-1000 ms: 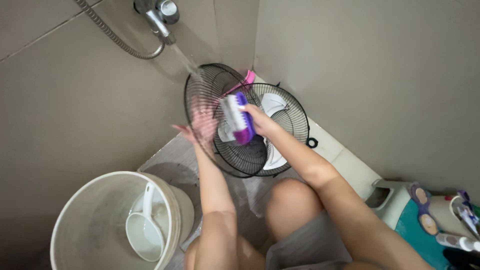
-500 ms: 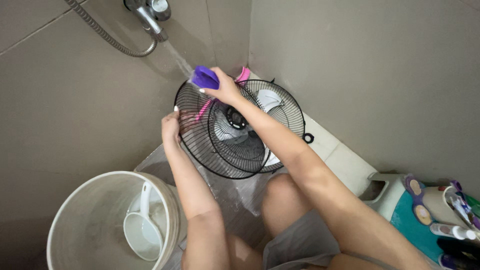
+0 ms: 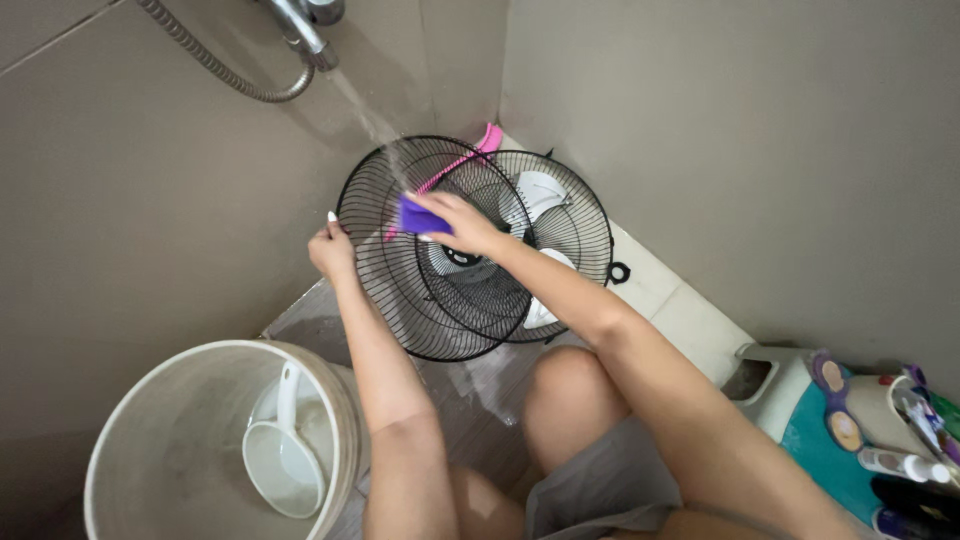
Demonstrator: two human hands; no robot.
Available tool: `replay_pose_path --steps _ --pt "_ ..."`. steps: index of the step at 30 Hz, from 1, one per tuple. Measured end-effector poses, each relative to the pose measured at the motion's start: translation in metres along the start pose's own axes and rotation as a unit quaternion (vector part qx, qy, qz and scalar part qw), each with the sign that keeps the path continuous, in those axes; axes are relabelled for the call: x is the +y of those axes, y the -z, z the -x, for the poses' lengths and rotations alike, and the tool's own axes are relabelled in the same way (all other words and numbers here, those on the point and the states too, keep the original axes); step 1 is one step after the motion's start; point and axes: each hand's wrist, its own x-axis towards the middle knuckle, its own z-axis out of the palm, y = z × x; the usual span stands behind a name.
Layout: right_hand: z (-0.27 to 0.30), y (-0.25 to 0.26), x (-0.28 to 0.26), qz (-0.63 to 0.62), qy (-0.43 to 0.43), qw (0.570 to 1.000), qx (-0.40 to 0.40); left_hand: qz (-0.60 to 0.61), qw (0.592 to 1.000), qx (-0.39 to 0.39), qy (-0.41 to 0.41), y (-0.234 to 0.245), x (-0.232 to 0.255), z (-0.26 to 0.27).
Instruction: The person cleans fan components in a bathroom by rinsing them under running water and scrubbing the grills and blades with a purple brush.
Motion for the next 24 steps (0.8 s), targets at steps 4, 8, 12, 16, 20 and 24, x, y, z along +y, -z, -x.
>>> replay_pose_path --steps 4,8,12,16,20,24 --pt "0.057 0.013 0.052 0.04 -0.046 0.998 -0.007 -0.052 0.996 0.03 0.07 -0.003 -0.019 0.002" --pt "0.088 0.02 0.073 0.063 -0.141 0.988 -0.03 -0.06 0.993 0.029 0.093 -0.004 -0.033 0.0" --pt "0.111 -0.005 0.049 0.029 -0.082 0.986 -0.144 -0.061 0.985 -0.002 0.159 0.009 -0.058 0.004" --pt "0.107 0.009 0.079 0.067 0.014 0.996 -0.064 -0.116 0.966 0.011 0.232 0.008 -0.092 0.0" --pt "0.099 0.025 0.083 0.111 -0.266 0.951 -0.114 -0.177 0.963 0.045 0.198 -0.003 -0.112 0.006" --pt "0.097 0.005 0.037 0.133 -0.126 0.961 -0.207 -0.131 0.959 0.033 0.249 0.007 -0.104 0.02"
